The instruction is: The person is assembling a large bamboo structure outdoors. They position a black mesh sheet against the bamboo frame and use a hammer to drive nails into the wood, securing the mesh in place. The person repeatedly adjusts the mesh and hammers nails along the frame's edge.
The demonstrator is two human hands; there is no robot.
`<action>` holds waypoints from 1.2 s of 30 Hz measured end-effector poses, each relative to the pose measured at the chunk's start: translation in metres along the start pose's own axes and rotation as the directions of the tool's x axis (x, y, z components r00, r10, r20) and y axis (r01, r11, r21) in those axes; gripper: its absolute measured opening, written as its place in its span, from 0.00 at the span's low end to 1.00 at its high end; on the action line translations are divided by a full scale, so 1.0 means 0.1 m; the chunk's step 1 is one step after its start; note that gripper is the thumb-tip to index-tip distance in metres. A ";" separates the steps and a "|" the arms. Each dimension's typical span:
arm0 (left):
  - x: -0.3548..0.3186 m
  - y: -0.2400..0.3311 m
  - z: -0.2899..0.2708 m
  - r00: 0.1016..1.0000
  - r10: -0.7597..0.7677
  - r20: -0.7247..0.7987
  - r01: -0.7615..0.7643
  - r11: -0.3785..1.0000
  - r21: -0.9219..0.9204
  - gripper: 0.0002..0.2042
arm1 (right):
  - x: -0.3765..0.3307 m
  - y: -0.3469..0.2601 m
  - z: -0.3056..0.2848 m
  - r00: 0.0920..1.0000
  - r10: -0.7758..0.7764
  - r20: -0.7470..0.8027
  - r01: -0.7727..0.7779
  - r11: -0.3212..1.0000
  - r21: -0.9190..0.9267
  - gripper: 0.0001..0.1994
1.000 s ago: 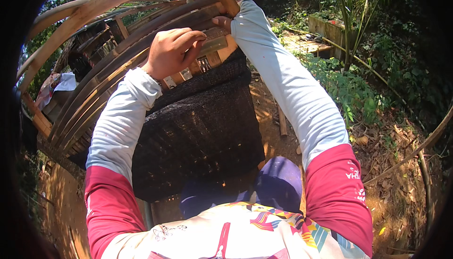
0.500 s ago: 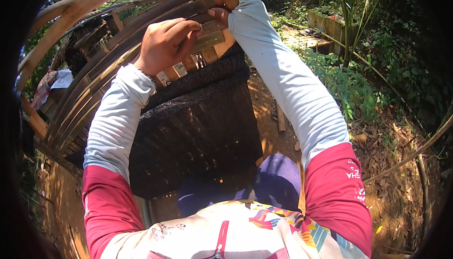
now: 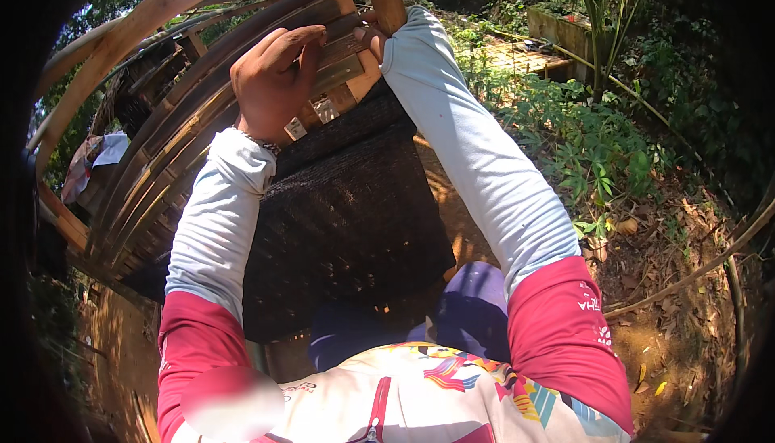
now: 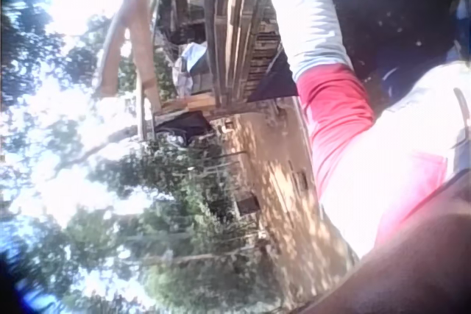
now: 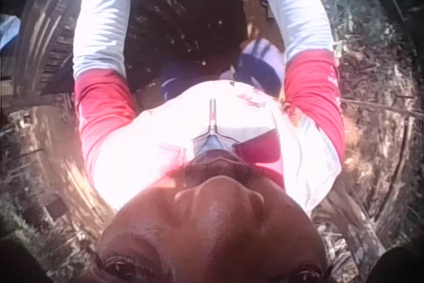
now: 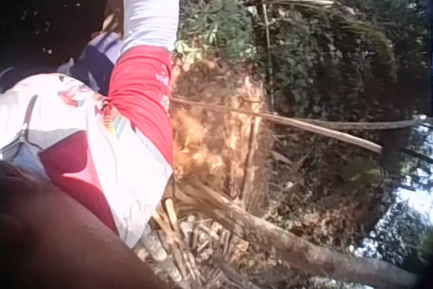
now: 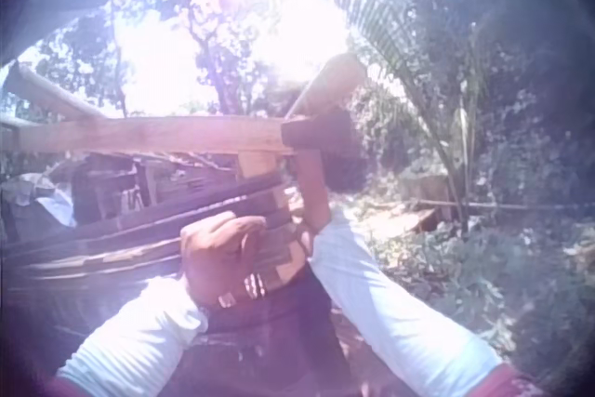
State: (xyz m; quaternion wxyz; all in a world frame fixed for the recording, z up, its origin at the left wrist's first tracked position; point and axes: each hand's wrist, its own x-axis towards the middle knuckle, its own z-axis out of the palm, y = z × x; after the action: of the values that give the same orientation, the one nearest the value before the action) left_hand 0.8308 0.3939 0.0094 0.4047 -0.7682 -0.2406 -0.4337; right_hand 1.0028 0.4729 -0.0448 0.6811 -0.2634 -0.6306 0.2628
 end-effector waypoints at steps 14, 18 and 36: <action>-0.06 -0.11 0.07 0.995 0.084 -0.050 -0.079 0.992 0.097 0.06 | 0.07 0.01 0.04 1.000 0.003 0.000 -0.003 1.000 0.025 0.11; -0.13 -0.12 0.00 0.998 0.055 0.007 -0.055 0.993 0.107 0.09 | 0.10 0.00 0.11 0.999 0.005 0.032 -0.009 0.992 0.126 0.10; -0.13 0.01 0.16 0.987 -0.027 -0.159 0.052 0.987 0.154 0.11 | 0.55 -0.10 0.07 0.998 -0.022 0.059 0.019 0.999 0.047 0.11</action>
State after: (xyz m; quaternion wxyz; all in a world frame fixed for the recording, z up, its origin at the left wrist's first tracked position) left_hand 0.8322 0.4062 -0.0062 0.4731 -0.6924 -0.2571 -0.4803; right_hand 0.9994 0.5034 0.0024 0.6708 -0.2331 -0.6469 0.2780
